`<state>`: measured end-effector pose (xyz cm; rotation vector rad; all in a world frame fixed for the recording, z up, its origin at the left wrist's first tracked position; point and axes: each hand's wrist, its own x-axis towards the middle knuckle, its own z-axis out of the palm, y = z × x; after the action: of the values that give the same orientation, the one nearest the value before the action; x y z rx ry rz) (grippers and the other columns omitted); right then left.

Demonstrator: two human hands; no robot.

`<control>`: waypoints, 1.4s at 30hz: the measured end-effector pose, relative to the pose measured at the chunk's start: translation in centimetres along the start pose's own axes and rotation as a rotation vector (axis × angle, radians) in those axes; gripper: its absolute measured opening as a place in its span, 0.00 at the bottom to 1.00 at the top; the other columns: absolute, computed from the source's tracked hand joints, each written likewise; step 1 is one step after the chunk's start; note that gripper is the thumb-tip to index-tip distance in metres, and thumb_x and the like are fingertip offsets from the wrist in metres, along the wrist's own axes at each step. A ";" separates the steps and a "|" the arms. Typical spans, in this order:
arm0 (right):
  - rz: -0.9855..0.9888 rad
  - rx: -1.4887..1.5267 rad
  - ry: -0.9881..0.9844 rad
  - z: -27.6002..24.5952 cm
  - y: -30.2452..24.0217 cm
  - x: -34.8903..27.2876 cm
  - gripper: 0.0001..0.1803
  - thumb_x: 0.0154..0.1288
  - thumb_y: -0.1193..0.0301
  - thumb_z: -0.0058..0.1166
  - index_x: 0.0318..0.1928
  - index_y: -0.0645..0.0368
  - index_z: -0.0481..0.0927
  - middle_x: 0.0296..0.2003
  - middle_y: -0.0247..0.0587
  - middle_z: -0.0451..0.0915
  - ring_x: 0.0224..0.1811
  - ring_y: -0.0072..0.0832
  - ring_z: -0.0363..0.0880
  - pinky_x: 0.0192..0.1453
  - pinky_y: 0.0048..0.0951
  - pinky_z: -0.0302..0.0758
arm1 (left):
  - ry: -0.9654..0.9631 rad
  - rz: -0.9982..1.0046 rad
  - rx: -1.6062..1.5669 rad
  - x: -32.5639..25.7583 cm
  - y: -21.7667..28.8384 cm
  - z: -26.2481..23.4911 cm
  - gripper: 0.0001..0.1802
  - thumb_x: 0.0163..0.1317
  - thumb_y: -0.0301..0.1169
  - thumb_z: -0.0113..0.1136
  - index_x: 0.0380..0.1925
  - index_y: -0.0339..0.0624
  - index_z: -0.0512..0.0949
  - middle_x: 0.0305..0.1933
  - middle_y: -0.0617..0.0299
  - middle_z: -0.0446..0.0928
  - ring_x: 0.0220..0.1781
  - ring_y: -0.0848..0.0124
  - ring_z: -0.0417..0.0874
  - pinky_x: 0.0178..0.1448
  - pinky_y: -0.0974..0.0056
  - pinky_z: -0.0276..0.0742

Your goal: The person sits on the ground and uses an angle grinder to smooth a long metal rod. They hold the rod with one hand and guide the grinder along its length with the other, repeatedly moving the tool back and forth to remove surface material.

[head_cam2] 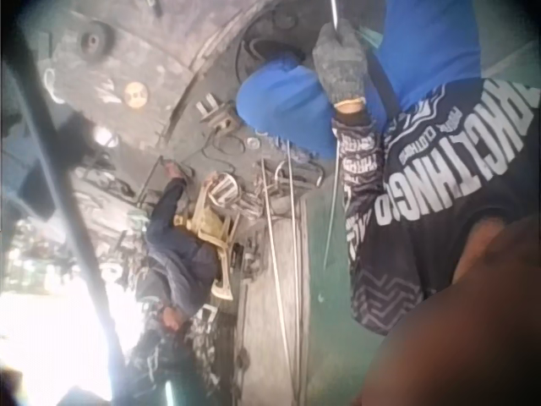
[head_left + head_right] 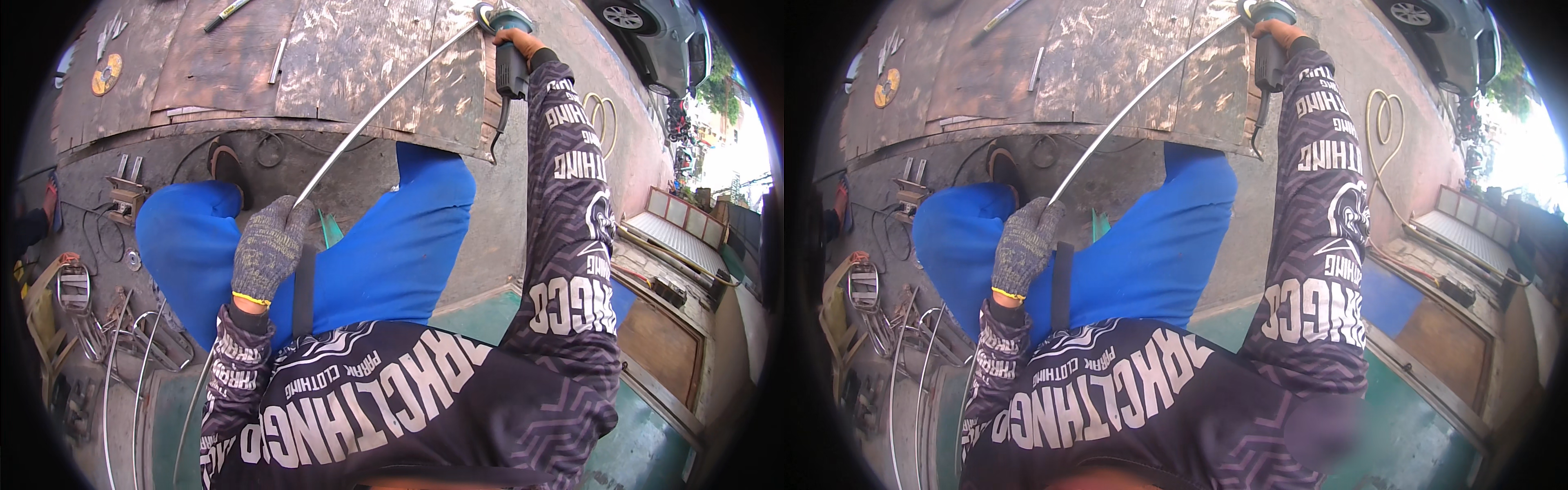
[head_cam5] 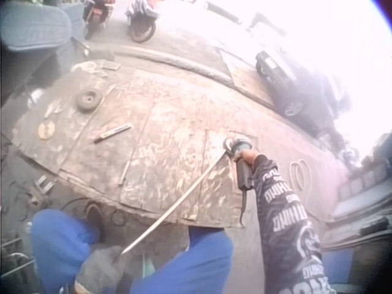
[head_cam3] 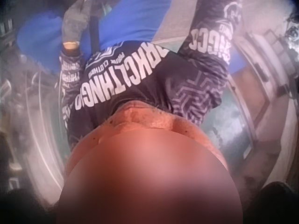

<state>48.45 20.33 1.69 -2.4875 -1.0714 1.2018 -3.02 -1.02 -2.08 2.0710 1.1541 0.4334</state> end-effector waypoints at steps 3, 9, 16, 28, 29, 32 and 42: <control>0.012 -0.027 0.108 0.7 1.0 0.5 0.21 0.42 0.54 0.69 0.34 0.55 0.85 0.29 0.45 0.84 0.23 0.36 0.82 0.28 0.37 0.79 | -0.109 0.049 0.159 -1.0 -0.7 0.3 0.23 0.55 0.22 0.58 0.54 0.38 0.78 0.53 0.43 0.78 0.52 0.46 0.81 0.54 0.49 0.78; -0.025 -0.181 0.182 2.2 2.4 -1.3 0.26 0.41 0.53 0.70 0.36 0.60 0.85 0.33 0.50 0.85 0.24 0.39 0.84 0.31 0.37 0.81 | 0.006 -0.118 -0.074 -1.4 0.2 0.9 0.19 0.71 0.41 0.55 0.43 0.33 0.80 0.41 0.38 0.80 0.46 0.41 0.80 0.50 0.46 0.75; -0.074 -0.290 0.206 5.6 0.9 -6.4 0.32 0.38 0.51 0.71 0.39 0.64 0.87 0.36 0.54 0.86 0.29 0.41 0.84 0.36 0.37 0.81 | -0.006 -0.271 -0.157 -0.1 -0.1 0.7 0.22 0.71 0.44 0.53 0.41 0.32 0.80 0.41 0.37 0.80 0.48 0.39 0.79 0.51 0.44 0.75; -0.136 -0.320 0.127 11.5 1.0 -6.8 0.25 0.37 0.50 0.70 0.32 0.57 0.89 0.36 0.48 0.86 0.32 0.37 0.83 0.40 0.34 0.80 | -0.014 -0.266 -0.057 2.3 -2.3 1.7 0.23 0.71 0.45 0.51 0.45 0.33 0.82 0.46 0.37 0.81 0.51 0.39 0.80 0.55 0.44 0.75; -0.157 -0.305 0.101 11.7 1.2 -7.0 0.26 0.37 0.50 0.71 0.32 0.57 0.89 0.36 0.49 0.86 0.33 0.37 0.84 0.40 0.34 0.80 | -0.011 -0.261 -0.052 2.3 -2.4 1.8 0.23 0.71 0.45 0.51 0.45 0.33 0.82 0.46 0.37 0.81 0.51 0.39 0.80 0.55 0.44 0.75; -0.142 -0.326 0.095 12.3 0.8 -7.8 0.28 0.35 0.49 0.71 0.33 0.59 0.89 0.37 0.50 0.86 0.35 0.39 0.84 0.42 0.33 0.80 | -0.023 -0.233 -0.037 3.1 -3.0 1.7 0.24 0.71 0.46 0.51 0.45 0.33 0.82 0.47 0.36 0.81 0.51 0.38 0.79 0.56 0.43 0.74; -0.128 -0.376 0.001 15.1 -1.2 -11.4 0.36 0.35 0.51 0.70 0.42 0.66 0.87 0.49 0.55 0.84 0.48 0.44 0.84 0.52 0.35 0.80 | -0.053 -0.251 -0.017 4.3 -4.8 2.1 0.26 0.69 0.47 0.52 0.47 0.33 0.82 0.48 0.35 0.81 0.54 0.39 0.80 0.59 0.44 0.74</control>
<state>31.92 11.40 -0.71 -2.6283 -1.5565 1.0420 -2.30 3.33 -7.26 1.8800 1.3519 0.2646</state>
